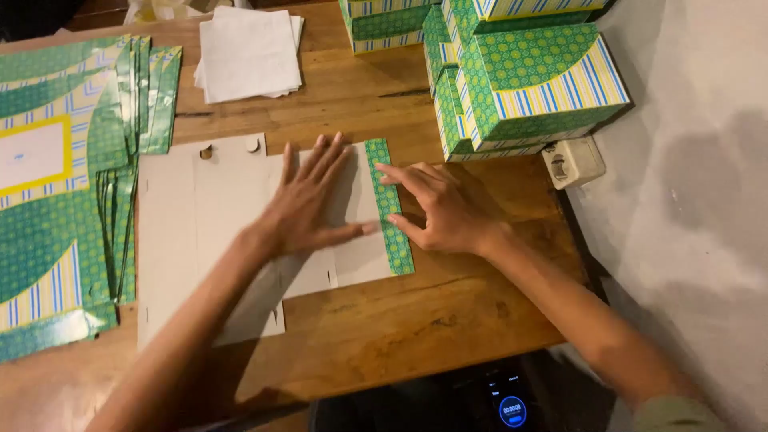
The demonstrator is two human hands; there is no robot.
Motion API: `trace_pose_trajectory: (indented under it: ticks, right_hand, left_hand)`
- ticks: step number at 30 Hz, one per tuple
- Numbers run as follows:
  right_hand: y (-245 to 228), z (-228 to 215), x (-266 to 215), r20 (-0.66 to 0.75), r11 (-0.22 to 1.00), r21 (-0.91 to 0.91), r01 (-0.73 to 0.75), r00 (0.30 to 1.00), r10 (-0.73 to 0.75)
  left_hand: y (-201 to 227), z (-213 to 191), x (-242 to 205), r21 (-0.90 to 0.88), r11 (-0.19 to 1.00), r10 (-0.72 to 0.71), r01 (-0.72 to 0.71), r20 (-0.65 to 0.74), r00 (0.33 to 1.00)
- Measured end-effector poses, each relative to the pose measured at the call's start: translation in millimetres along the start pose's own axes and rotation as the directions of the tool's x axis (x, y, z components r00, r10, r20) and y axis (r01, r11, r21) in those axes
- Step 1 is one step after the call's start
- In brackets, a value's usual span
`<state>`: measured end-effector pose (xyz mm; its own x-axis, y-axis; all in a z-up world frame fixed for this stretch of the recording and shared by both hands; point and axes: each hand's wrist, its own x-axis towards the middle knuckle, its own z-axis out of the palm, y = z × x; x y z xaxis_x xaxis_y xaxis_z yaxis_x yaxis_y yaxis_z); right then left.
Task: The person folds flat cardboard pieces into small boxes by creasing along pre-scored lines and tucking flaps into slots. They handle multiple flat pieces, fold each into a box shape, and place finished boxes in a stack on the right side of the table.
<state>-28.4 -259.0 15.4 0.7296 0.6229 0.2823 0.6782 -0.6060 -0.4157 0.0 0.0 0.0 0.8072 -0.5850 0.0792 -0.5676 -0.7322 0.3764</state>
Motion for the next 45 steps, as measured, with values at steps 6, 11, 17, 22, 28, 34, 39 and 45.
trace_pose_trajectory:
  ticks: [6, 11, 17, 22, 28, 34, 39, 45]
  right_hand:
    - [15, 11, 4, -0.172, 0.975, 0.216, -0.043, 0.982, 0.082]
    - [18, 21, 7, -0.131, 0.989, 0.101, -0.108, 0.984, 0.12]
    - [7, 14, 10, 0.082, 0.98, -0.148, -0.135, 0.986, 0.148]
    - [10, 14, 18, 0.091, 0.977, -0.088, -0.194, 0.975, 0.202]
    - [22, 24, 41, 0.036, 0.938, -0.012, -0.348, 0.937, 0.348]
    - [33, 30, 57, -0.012, 0.928, -0.038, -0.371, 0.929, 0.371]
    - [39, 42, 59, -0.084, 0.912, 0.037, -0.409, 0.908, 0.411]
    - [50, 51, 60, -0.134, 0.917, 0.073, -0.392, 0.907, 0.398]
  left_hand:
    - [18, 0, -3, 0.064, 0.998, -0.006, 0.006, 0.003, 1.0]
    - [22, 6, 2, 0.093, 0.994, -0.049, 0.049, -0.001, 0.999]
    - [33, 14, 6, 0.144, 0.983, -0.109, 0.113, -0.038, 0.993]
    - [34, 13, 5, 0.142, 0.981, -0.126, 0.133, -0.057, 0.99]
    - [32, 18, 4, 0.117, 0.982, -0.14, 0.145, -0.05, 0.989]
    - [32, 15, 5, 0.109, 0.985, -0.131, 0.136, -0.052, 0.99]
    - [35, 12, 3, 0.111, 0.987, -0.117, 0.12, -0.029, 0.993]
    - [31, 11, 1, 0.113, 0.989, -0.098, 0.1, -0.017, 0.995]
